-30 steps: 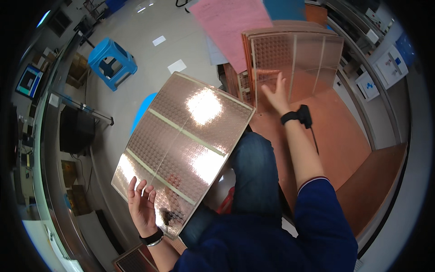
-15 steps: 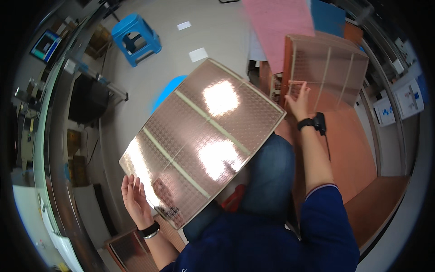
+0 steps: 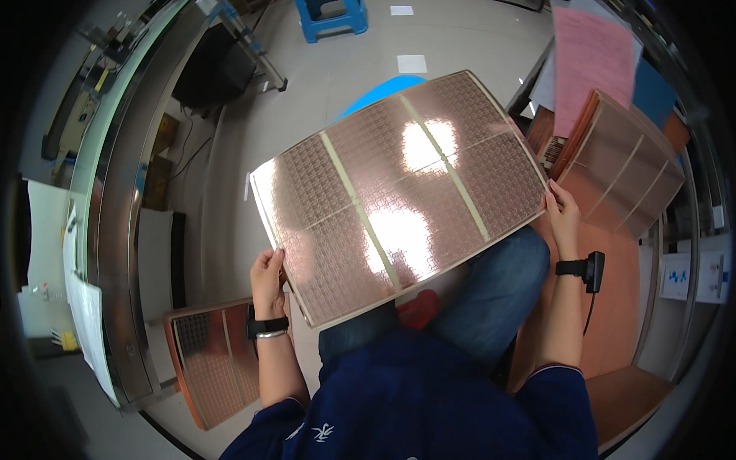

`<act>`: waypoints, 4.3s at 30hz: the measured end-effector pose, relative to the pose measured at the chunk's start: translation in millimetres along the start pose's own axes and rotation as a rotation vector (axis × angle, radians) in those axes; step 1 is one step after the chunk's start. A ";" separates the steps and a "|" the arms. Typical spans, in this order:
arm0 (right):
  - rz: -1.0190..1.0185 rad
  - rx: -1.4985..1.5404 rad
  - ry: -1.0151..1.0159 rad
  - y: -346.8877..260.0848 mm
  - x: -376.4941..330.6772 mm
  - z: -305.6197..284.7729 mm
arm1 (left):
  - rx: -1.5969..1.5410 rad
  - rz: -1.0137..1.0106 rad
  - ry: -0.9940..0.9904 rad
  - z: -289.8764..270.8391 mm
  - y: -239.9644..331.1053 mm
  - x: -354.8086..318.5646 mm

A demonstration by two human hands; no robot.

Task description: Inspecting and organizing large copper-colored textured sheets at a workstation.

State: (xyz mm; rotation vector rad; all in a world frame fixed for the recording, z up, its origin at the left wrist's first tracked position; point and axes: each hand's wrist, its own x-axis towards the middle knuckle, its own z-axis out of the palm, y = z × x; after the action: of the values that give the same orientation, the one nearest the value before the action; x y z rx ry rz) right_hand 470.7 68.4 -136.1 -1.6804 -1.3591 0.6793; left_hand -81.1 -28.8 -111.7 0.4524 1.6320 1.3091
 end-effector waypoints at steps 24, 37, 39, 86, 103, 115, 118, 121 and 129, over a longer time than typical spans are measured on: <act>0.177 0.518 0.105 -5.0 -5.4 -40.6 | -0.417 0.113 -0.425 42.8 39.7 -37.2; 0.209 0.447 -0.044 -54.8 -39.5 -79.9 | -0.384 0.174 -0.314 22.2 43.5 -19.1; 0.139 0.440 -0.096 -44.4 -38.6 -88.6 | -0.378 0.170 -0.325 18.5 43.5 -17.0; 0.223 1.025 -0.287 -121.9 -56.3 -0.1 | -0.482 0.258 -0.448 100.7 77.1 -65.2; 0.135 0.655 -0.405 -141.8 -59.0 -4.4 | -0.459 0.223 -0.481 88.1 53.2 -33.4; 0.078 0.761 -0.449 -170.9 -66.0 -2.8 | -0.268 0.255 -0.453 65.7 31.3 -2.4; 0.052 0.727 -0.456 -174.0 -66.2 -3.7 | -0.250 0.282 -0.460 65.8 29.9 -3.1; 0.056 0.679 -0.483 -167.4 -59.4 -5.6 | -0.294 0.293 -0.441 63.9 31.7 -6.1; 0.227 1.140 -0.448 -153.0 -41.4 4.3 | -0.479 0.221 -0.583 76.8 56.6 -37.5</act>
State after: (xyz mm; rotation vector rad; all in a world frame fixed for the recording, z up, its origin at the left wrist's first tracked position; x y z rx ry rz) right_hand 379.9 37.4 -9.9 -0.7541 -0.7403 1.6415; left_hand -13.9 4.2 -41.6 0.6525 0.7737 1.4966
